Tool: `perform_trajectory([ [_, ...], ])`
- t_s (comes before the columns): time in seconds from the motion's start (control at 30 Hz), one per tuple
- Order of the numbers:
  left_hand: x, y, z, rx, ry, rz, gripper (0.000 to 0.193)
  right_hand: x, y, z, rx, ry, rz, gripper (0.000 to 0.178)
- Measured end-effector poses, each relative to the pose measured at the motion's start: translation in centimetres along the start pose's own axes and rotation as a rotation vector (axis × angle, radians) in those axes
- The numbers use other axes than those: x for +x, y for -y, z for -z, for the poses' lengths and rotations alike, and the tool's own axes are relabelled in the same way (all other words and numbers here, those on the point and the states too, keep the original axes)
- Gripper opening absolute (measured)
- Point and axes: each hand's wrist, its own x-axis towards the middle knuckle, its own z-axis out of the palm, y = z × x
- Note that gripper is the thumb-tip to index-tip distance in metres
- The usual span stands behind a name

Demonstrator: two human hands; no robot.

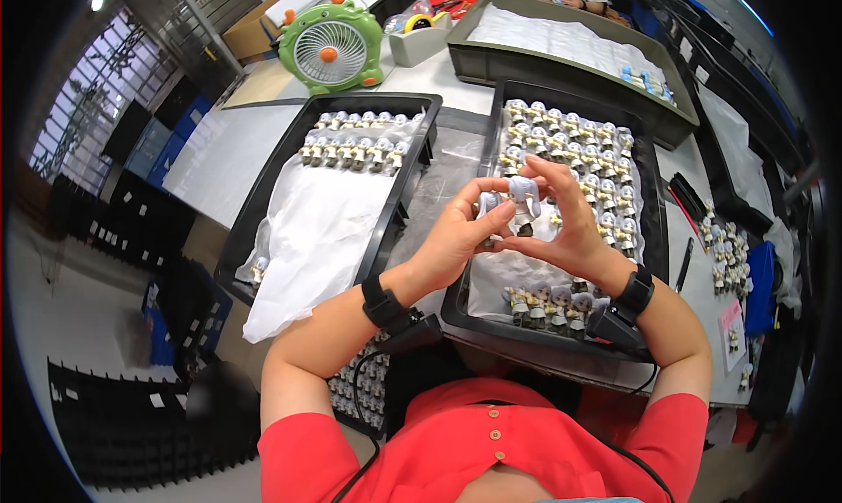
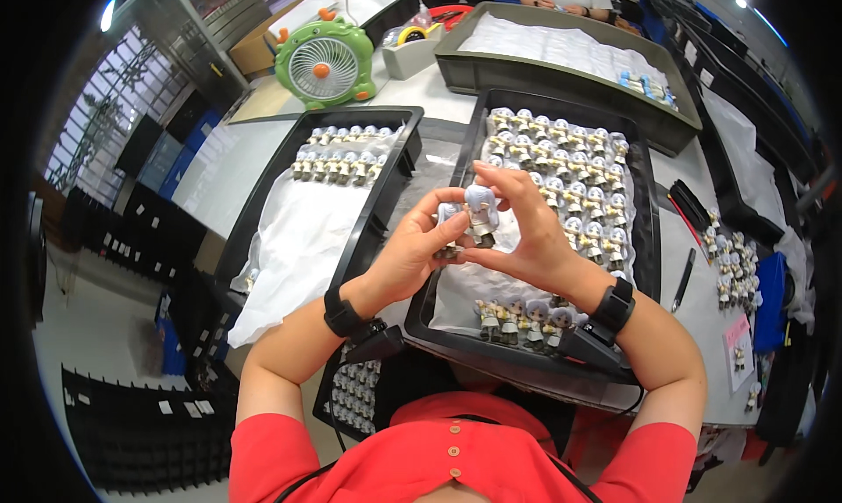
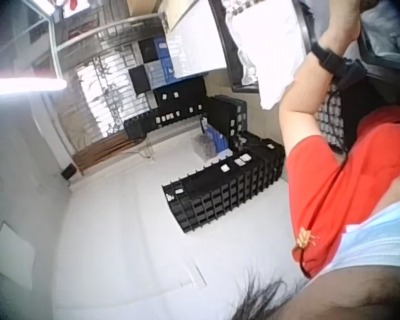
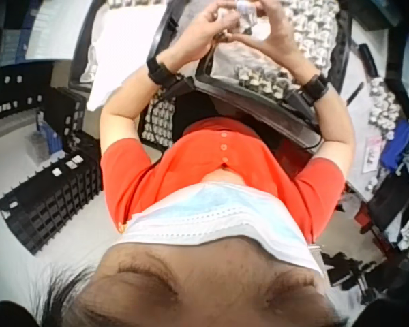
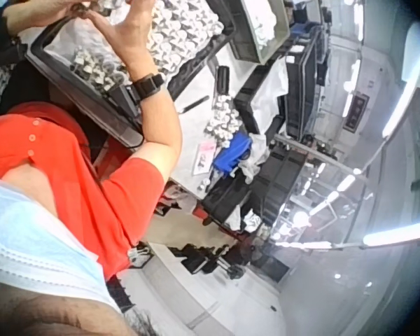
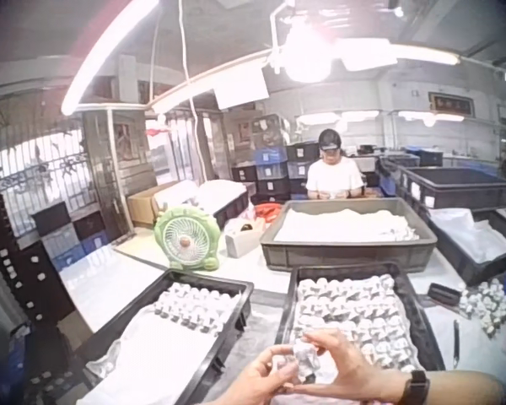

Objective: The person assembles small cylindrical components by hand, picking them from a tray and placing them into a black bin lined with white tissue paper. They repeatedly pick up a component, manipulate it briefly, and place it into the bin, occasionally adjusting the tissue paper to organize the items.

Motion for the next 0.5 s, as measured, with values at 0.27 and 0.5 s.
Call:
perform_trajectory([
  [0.27,0.2,0.76,-0.52,0.206,0.044,-0.161,0.048,0.17,0.32,0.23,-0.073,0.039,0.097,0.09],
  [0.5,0.32,0.78,-0.49,0.189,0.062,-0.074,0.044,0.14,0.78,0.26,-0.099,0.079,0.139,0.092],
])
